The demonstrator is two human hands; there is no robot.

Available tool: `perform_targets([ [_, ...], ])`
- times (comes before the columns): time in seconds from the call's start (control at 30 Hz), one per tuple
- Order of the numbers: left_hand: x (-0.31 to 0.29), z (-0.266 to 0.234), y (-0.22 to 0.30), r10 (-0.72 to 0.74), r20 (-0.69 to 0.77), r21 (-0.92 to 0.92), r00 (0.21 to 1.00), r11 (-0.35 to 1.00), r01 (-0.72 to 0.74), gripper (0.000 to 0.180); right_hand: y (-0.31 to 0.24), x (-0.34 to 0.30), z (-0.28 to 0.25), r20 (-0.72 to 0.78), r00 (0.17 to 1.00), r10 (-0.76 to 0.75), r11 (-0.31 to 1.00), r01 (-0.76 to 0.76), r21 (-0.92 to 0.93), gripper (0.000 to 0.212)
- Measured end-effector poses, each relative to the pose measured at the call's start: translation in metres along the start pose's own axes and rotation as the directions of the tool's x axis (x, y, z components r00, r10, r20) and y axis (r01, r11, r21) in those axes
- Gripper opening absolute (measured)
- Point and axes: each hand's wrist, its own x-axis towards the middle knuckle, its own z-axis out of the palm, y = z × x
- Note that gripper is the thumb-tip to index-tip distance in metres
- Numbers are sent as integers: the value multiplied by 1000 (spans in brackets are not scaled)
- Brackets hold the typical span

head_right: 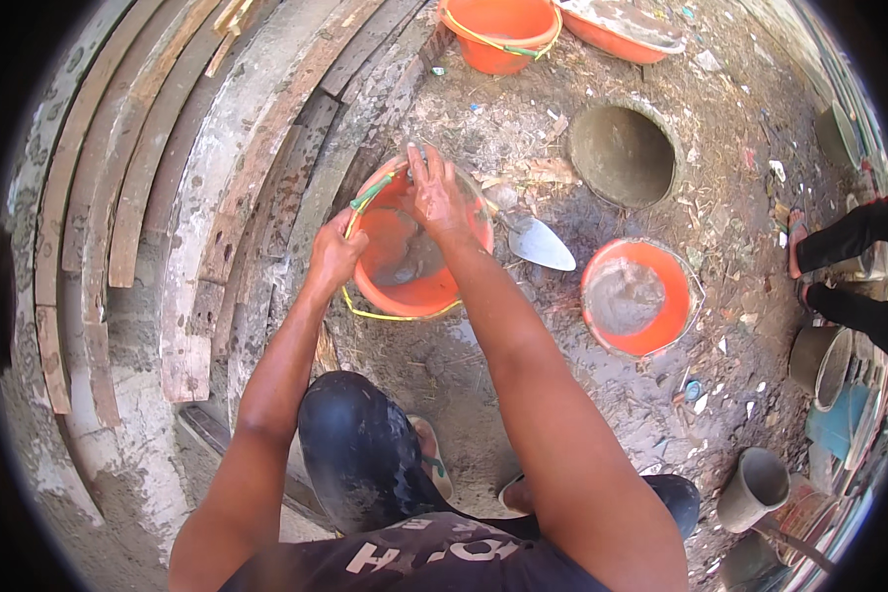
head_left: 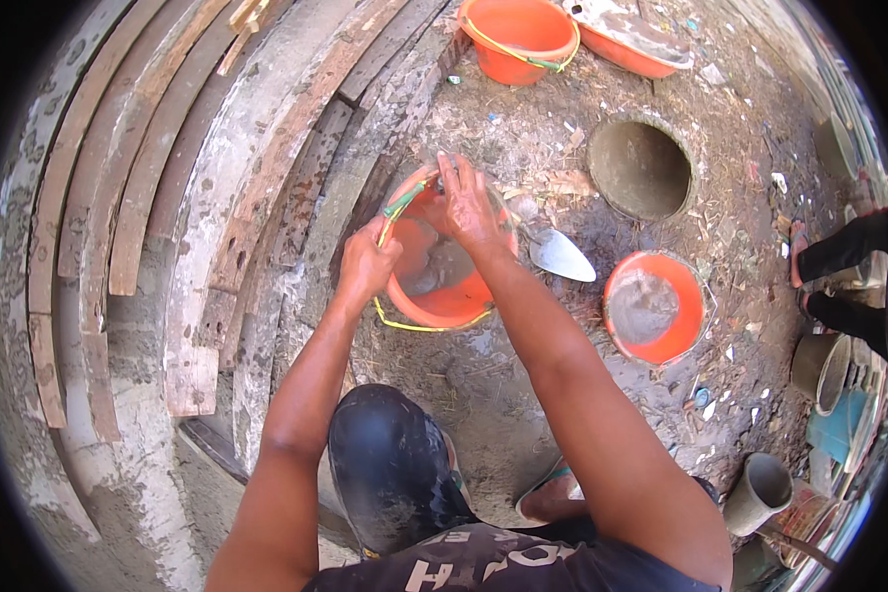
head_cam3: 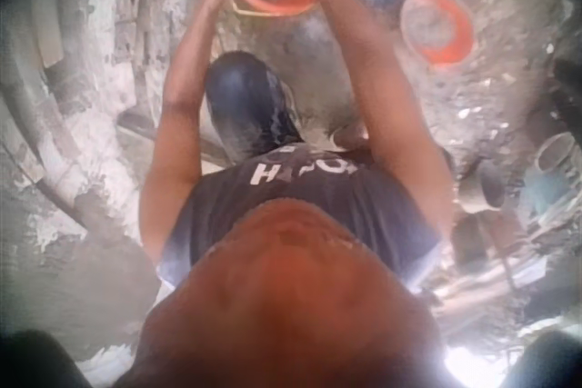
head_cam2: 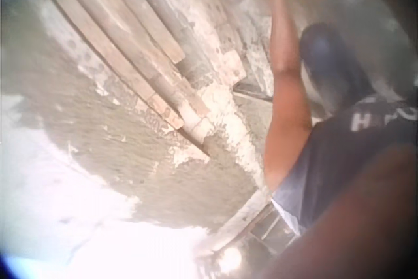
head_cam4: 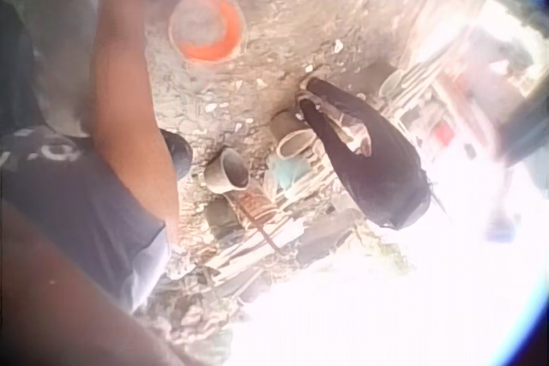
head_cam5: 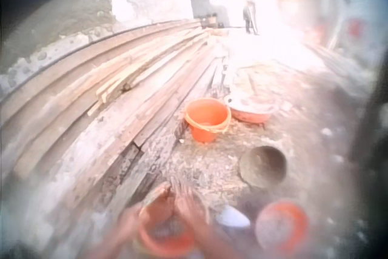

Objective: The person applies wet concrete to a surface using a trowel, then collects water and cleans various buckets by hand.

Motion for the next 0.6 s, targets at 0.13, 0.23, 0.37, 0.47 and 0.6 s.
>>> perform_targets([
  [0.13, 5, 19, 4, -8, 26, -96, 1000, 995, 11, 38, 85, -22, 13, -39, 998, 44, 939, -54, -340, 41],
  [0.23, 6, 22, 0, 26, -61, -158, 998, 987, -35, 39, 83, -81, -15, 185, 925, 332, 905, -257, -339, 43],
  [0.37, 18, 14, 4, -6, -95, -167, 995, 986, -10, 41, 68, -133, -100, 512, 654, 556, 830, -413, -374, 48],
  [0.47, 28, -3, -14, -13, 74, -231, 997, 972, 30, 42, 82, -150, -190, 266, 726, 634, 767, -635, -93, 41],
  [0.6, 52, -10, -11, 42, 247, -139, 968, 990, -8, 46, 225, -208, -249, 182, 612, 770, 637, -717, -282, 44],
])
